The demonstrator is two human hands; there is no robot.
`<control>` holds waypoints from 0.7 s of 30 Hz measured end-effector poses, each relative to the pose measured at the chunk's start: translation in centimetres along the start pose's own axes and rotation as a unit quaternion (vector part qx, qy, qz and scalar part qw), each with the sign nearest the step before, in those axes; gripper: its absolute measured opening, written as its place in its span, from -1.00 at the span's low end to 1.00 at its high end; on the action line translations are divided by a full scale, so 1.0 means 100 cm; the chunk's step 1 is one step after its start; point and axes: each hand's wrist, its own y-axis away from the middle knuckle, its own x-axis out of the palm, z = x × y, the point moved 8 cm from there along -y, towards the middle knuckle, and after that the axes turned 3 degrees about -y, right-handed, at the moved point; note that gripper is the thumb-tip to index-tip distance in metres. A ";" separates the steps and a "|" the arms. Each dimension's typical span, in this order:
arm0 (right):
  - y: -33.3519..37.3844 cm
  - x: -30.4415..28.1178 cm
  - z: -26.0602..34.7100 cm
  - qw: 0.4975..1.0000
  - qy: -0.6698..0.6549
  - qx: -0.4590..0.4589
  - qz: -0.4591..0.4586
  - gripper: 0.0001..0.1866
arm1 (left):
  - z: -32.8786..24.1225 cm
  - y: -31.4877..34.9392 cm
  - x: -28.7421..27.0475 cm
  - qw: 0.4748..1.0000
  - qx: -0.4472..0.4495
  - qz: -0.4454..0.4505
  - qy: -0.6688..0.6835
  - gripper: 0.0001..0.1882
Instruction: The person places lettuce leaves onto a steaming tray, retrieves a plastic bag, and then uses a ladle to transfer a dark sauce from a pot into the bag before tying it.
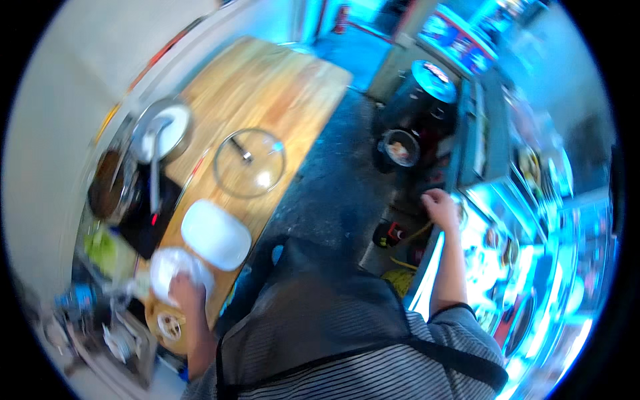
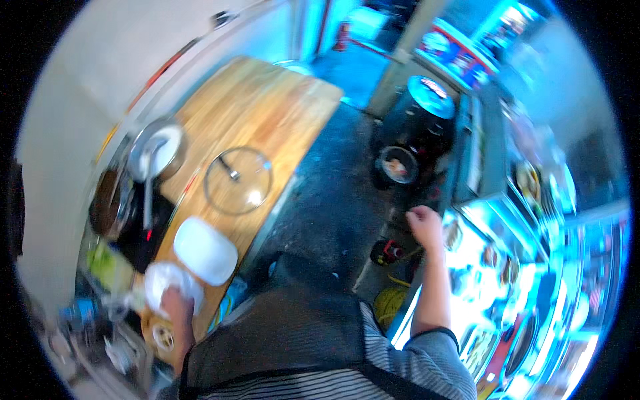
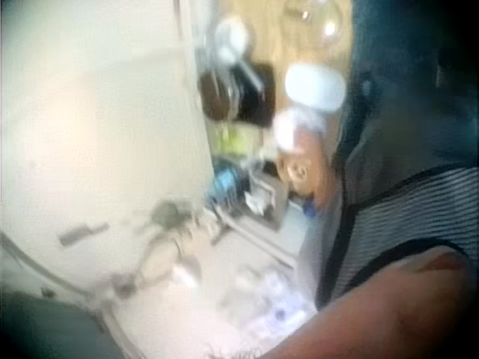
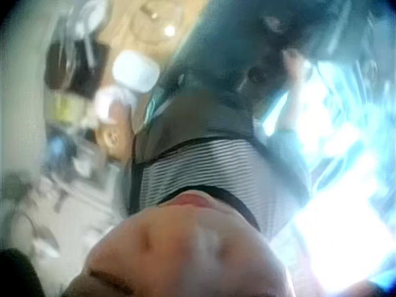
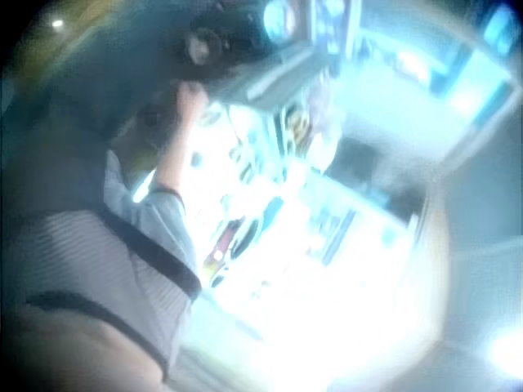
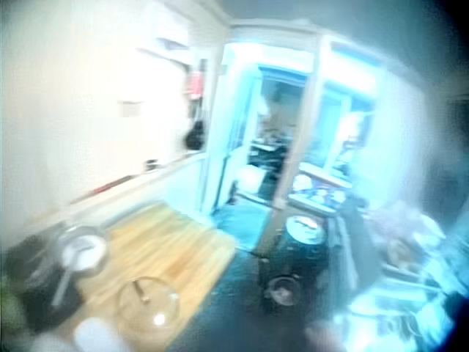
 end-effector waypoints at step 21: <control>-0.062 0.148 -0.007 0.938 0.070 -0.144 0.308 -0.76 | -0.281 -0.158 -0.143 0.770 0.077 -0.067 0.630 -0.74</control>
